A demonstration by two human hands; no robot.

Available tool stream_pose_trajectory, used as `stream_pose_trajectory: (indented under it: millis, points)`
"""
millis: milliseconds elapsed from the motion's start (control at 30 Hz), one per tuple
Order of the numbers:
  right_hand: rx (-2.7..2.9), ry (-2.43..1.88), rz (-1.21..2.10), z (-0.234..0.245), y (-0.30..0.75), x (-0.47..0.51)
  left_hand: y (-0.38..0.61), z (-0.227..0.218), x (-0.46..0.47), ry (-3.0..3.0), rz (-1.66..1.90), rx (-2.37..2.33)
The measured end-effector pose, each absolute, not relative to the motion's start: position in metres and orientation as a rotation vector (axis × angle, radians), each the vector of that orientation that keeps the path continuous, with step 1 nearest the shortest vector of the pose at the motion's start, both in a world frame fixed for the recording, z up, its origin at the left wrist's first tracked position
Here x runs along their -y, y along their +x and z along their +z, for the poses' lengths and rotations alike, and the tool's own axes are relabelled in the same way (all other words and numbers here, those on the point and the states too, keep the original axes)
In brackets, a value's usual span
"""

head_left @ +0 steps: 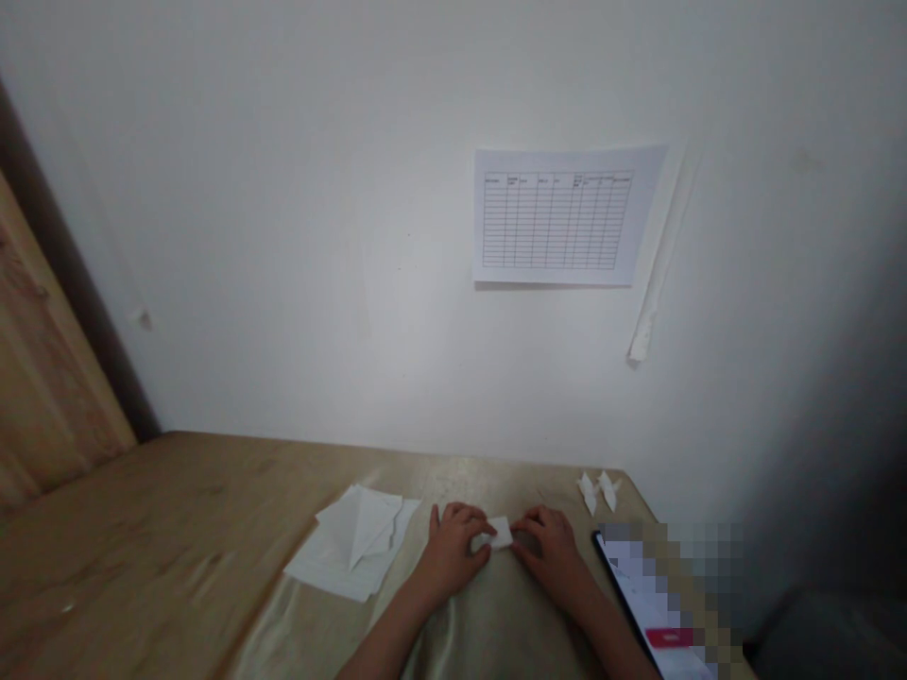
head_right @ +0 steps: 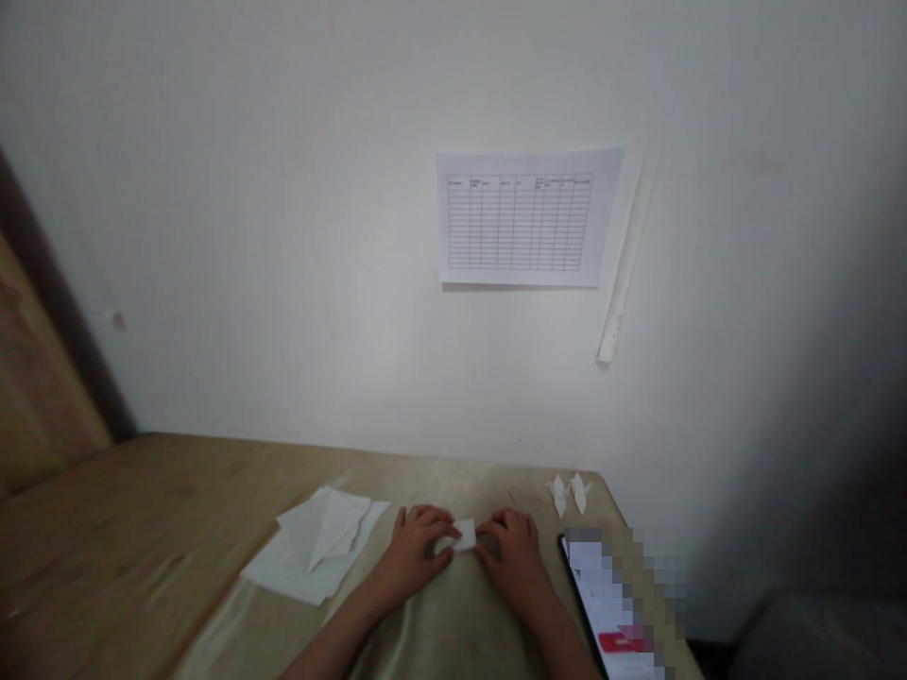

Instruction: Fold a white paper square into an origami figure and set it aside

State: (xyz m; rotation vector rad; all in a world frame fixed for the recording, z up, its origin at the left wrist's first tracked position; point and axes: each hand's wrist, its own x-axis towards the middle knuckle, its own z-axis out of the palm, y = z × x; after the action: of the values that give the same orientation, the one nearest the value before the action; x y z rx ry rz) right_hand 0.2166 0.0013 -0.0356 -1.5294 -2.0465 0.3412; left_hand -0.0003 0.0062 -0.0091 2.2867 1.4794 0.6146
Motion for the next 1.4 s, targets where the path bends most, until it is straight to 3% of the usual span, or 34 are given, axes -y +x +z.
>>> stream_pose_trajectory:
  millis: [1400]
  points:
    - [2.052, -1.515, 0.331, -0.037, 0.219, -0.003, 0.001, -0.013, -0.010, 2.191, 0.696, -1.523]
